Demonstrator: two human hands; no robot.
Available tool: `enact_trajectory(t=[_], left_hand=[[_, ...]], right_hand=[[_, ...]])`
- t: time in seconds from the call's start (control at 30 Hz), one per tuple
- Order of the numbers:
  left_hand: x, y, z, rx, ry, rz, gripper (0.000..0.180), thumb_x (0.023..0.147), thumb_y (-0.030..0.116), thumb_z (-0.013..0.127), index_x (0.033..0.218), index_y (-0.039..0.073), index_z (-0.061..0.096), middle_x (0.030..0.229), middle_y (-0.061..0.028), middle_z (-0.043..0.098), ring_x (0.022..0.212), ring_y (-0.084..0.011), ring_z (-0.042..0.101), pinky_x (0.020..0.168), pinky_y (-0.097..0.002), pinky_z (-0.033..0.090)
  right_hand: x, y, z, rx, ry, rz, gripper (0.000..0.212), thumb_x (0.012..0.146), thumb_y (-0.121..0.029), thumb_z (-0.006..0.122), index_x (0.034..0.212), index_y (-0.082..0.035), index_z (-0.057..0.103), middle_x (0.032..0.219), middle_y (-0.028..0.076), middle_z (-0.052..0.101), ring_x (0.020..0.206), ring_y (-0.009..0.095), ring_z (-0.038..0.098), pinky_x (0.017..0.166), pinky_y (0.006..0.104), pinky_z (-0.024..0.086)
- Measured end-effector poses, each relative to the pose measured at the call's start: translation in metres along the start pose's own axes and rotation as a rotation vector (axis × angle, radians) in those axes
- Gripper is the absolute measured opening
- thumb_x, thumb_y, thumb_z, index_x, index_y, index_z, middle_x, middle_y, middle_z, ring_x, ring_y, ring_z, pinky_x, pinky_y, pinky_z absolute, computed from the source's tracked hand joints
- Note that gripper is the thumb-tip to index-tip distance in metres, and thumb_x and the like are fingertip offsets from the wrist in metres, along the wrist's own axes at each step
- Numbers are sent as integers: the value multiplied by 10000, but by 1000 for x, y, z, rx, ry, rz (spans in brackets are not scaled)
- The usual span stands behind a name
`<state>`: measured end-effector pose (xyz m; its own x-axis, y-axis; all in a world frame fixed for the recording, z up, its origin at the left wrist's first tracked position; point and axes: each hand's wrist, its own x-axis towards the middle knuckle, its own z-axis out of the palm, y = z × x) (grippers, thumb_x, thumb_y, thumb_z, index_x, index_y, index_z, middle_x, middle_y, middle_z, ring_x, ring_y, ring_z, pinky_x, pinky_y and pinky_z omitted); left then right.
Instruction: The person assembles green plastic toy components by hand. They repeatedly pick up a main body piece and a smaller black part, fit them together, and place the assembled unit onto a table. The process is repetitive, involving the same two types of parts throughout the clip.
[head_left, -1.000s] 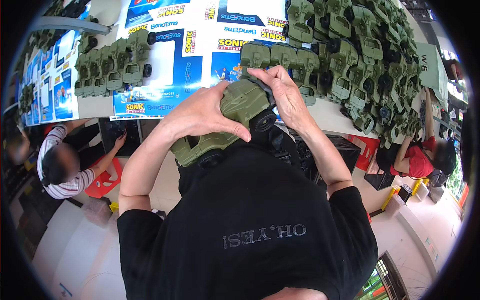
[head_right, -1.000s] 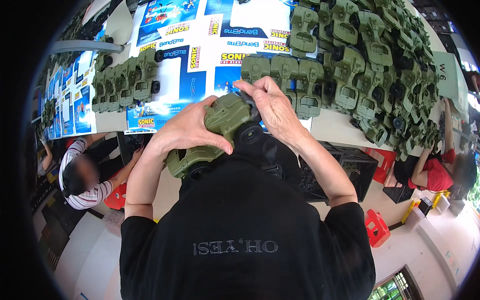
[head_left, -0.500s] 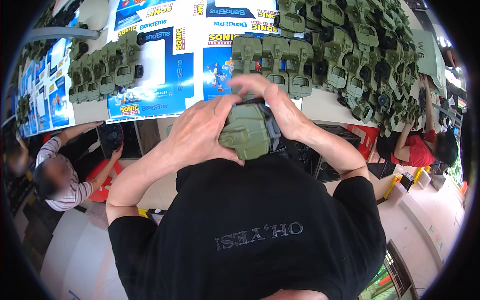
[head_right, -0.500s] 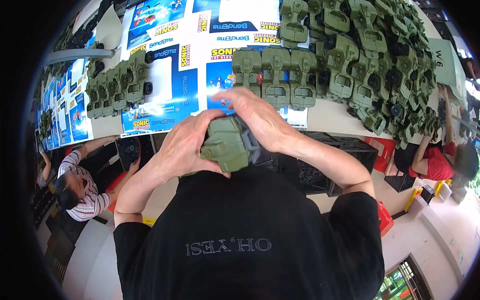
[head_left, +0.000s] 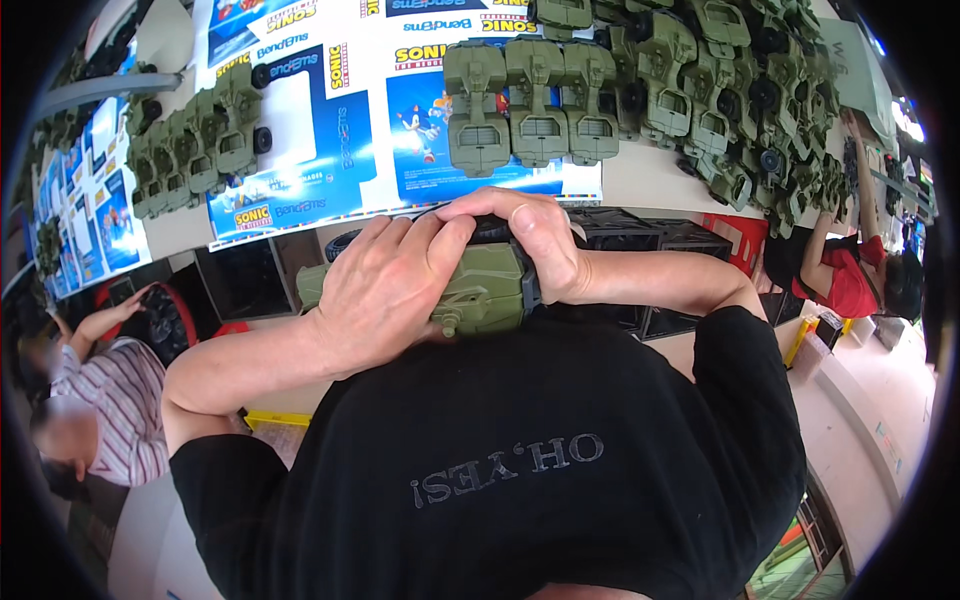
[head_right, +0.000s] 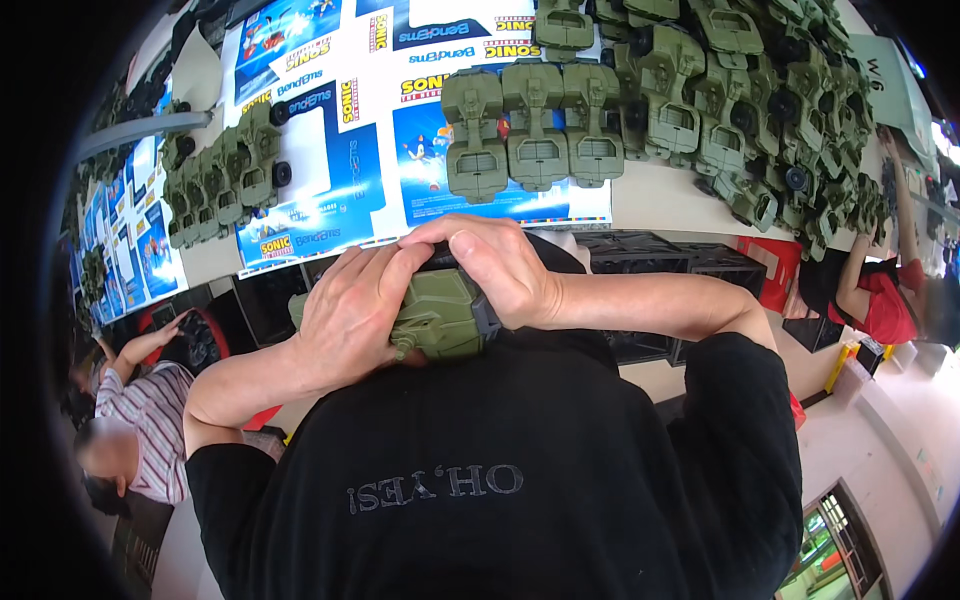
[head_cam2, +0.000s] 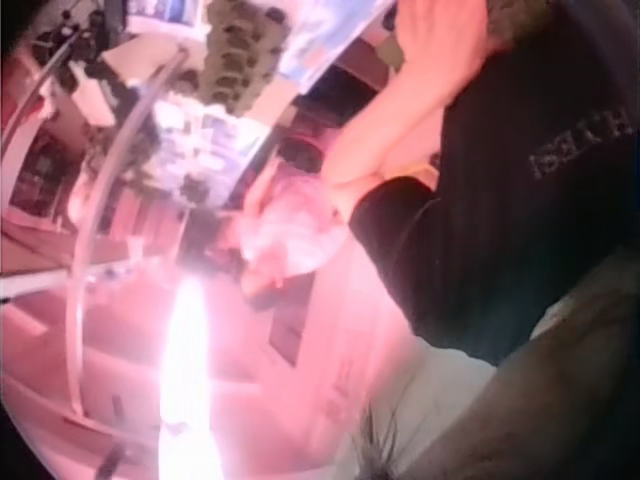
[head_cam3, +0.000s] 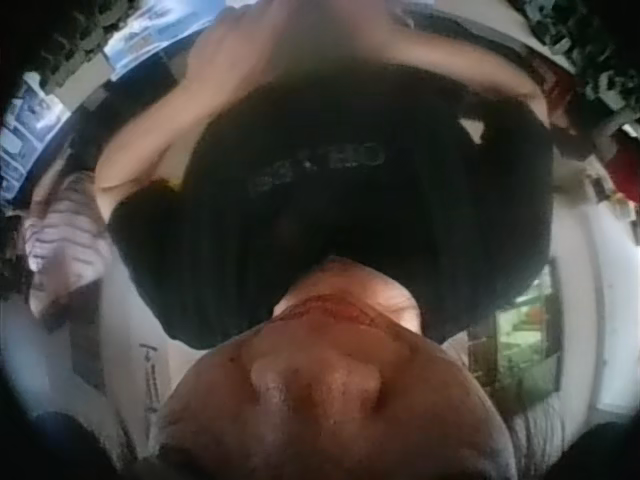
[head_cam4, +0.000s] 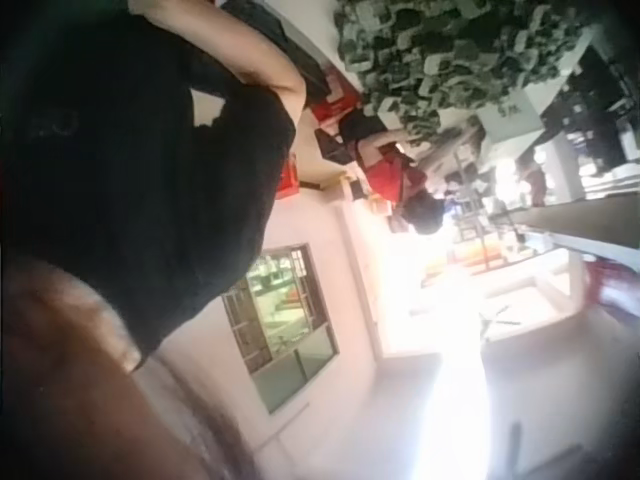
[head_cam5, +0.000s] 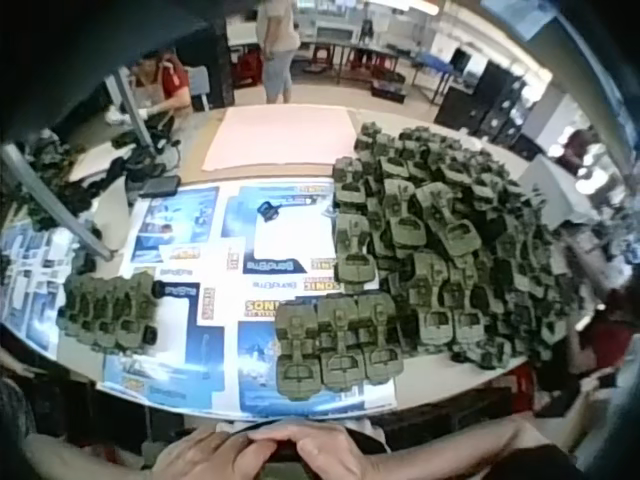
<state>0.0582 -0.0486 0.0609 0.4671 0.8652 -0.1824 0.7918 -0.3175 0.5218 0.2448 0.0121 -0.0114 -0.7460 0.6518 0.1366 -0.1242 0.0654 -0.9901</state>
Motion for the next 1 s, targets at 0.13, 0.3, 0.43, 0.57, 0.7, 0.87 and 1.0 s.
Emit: enact_trajectory(t=[0.13,0.3,0.43,0.57,0.7,0.87,1.0], left_hand=[[12,-15,-6,-142,-28,-65,885,505,239,876,1223,46,396,1055,-173,575,998,-345,567,843,-378,445],[63,-32,9,-705,254,-231,900,637,202,850,1315,29,284,1189,-161,520,1079,-263,546,907,-368,455],[117,-32,28,-1190,521,-350,638,857,134,664,1333,49,248,1225,-123,492,1116,-201,510,958,-347,423],[164,4,48,-1465,585,-370,617,884,144,631,1360,66,246,1296,-122,433,1205,-209,418,1032,-372,323],[185,40,47,-1413,399,-195,763,879,118,624,1446,126,113,1355,-173,349,1237,-253,377,1016,-382,321],[201,49,47,-1125,193,-52,662,867,98,627,1420,82,263,1351,-170,366,1231,-232,397,990,-343,364],[203,32,59,-1185,62,-201,491,871,121,632,1310,31,431,1262,-131,475,1134,-180,486,931,-291,425]], right_hand=[[23,-8,-19,-149,-108,47,461,948,-318,307,1165,14,542,1115,208,598,1034,346,584,912,395,440],[57,-34,-75,-752,489,10,470,878,-334,575,1207,-4,510,1164,192,548,1033,346,555,856,397,456],[10,-53,-65,-739,405,59,709,739,-343,740,1277,9,440,1151,204,503,1057,363,510,899,396,434],[-13,-42,-51,-941,484,217,840,662,-311,782,1330,-8,373,1239,241,401,1154,410,415,956,457,382],[-43,-29,-91,-884,742,195,761,603,-238,777,1256,-33,445,1236,234,411,1171,395,413,978,440,379],[-122,-52,-234,-1111,1193,117,716,581,-275,735,1196,-8,483,1147,202,511,1097,343,484,949,409,408],[-206,-38,-392,-1118,1487,516,790,629,-432,725,1240,11,490,1137,252,521,1088,357,507,937,396,417]])
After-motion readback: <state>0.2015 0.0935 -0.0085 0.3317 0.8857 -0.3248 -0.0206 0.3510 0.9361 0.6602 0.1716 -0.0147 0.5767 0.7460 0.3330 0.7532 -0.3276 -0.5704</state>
